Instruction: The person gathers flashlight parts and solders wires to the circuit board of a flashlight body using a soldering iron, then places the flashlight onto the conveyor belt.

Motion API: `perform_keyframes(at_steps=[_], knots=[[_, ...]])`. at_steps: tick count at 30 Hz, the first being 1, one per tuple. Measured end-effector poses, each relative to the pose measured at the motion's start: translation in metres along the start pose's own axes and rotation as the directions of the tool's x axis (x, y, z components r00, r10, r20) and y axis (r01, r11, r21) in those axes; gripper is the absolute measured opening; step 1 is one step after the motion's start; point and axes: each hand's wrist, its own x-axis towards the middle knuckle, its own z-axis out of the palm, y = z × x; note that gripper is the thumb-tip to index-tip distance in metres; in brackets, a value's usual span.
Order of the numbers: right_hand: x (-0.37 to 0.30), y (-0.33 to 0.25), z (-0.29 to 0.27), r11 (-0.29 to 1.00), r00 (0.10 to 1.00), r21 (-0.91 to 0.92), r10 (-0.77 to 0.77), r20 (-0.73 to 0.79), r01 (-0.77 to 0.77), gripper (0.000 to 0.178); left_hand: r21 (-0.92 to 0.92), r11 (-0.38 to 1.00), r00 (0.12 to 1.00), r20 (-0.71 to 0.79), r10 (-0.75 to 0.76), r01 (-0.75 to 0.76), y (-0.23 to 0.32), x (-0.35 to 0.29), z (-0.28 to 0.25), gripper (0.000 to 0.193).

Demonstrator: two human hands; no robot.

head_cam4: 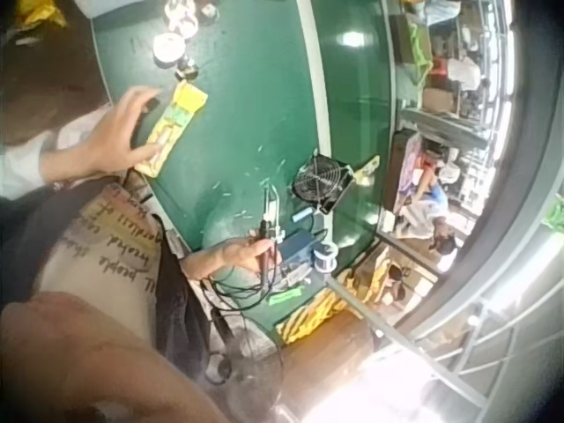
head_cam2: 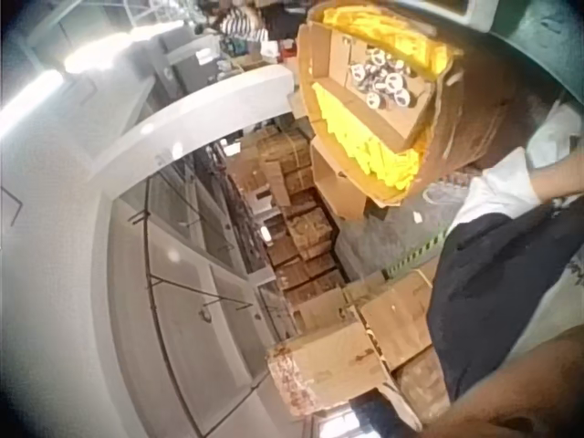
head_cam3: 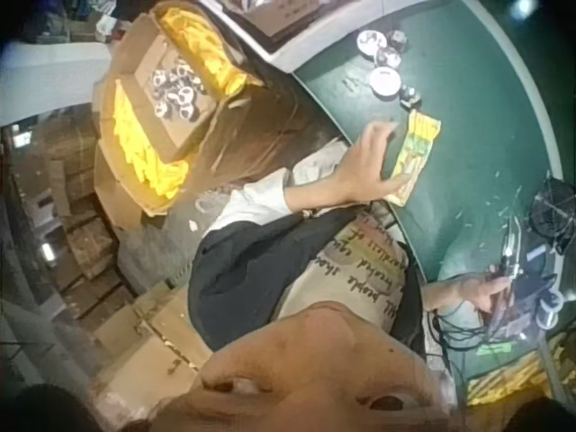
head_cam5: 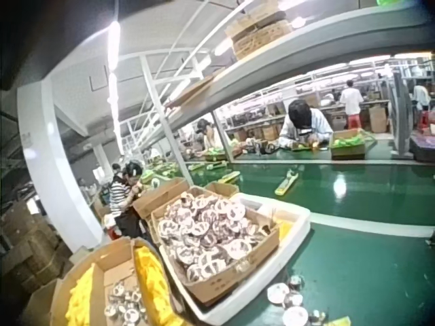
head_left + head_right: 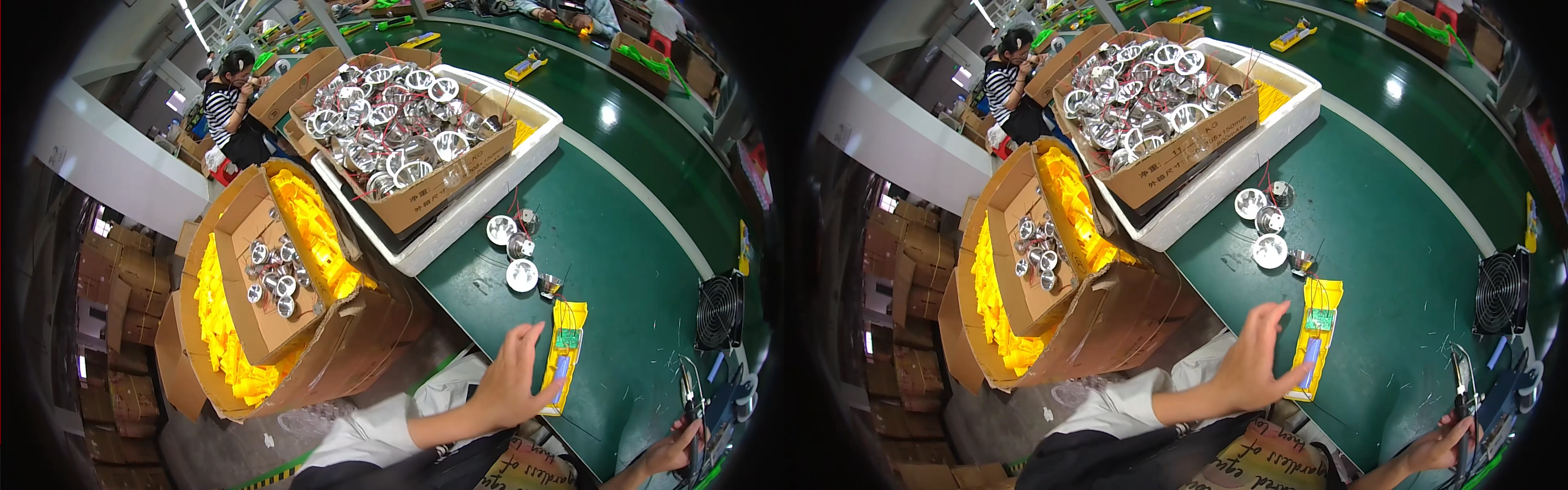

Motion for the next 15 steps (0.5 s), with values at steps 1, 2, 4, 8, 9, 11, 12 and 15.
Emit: perform_keyframes(at_steps=[1,2,4,8,9,11,12,15], knots=[[0.001,0.001,0.002,1.000,1.000,0.008,0.028,0.014,-0.028,0.015,0.126,0.987,0.995,-0.011,0.104,-0.101,0.002,0.000,0.005,0.080],[0.000,0.002,0.002,1.000,1.000,0.005,0.026,0.010,-0.026,0.015,0.123,0.987,0.994,-0.008,0.107,-0.105,0.006,0.000,0.007,0.080],[-0.003,0.006,0.005,0.999,0.997,0.016,0.034,0.063,-0.035,0.015,0.199,0.979,0.998,0.053,0.020,-0.031,0.016,0.003,0.011,0.080],[-0.007,0.006,0.008,0.992,0.997,-0.123,0.010,0.072,-0.001,0.013,0.161,0.986,0.990,0.143,0.019,-0.042,0.015,0.007,0.007,0.073],[-0.008,0.006,0.008,0.988,0.998,-0.152,0.014,0.058,-0.005,0.014,0.164,0.985,0.988,0.151,0.024,-0.049,0.013,0.009,0.003,0.073],[-0.006,0.005,0.006,0.985,0.998,-0.170,0.030,0.054,-0.021,0.014,0.222,0.963,0.969,0.228,0.099,-0.151,0.008,0.015,-0.007,0.065],[-0.005,0.005,0.004,0.982,0.997,-0.184,0.047,0.058,-0.036,0.015,0.216,0.963,0.964,0.242,0.108,-0.162,0.006,0.019,-0.012,0.065],[-0.004,0.001,0.003,0.969,0.998,-0.240,0.060,-0.015,-0.061,0.014,0.195,0.928,0.908,0.343,0.239,-0.317,-0.002,0.031,-0.023,0.059]])
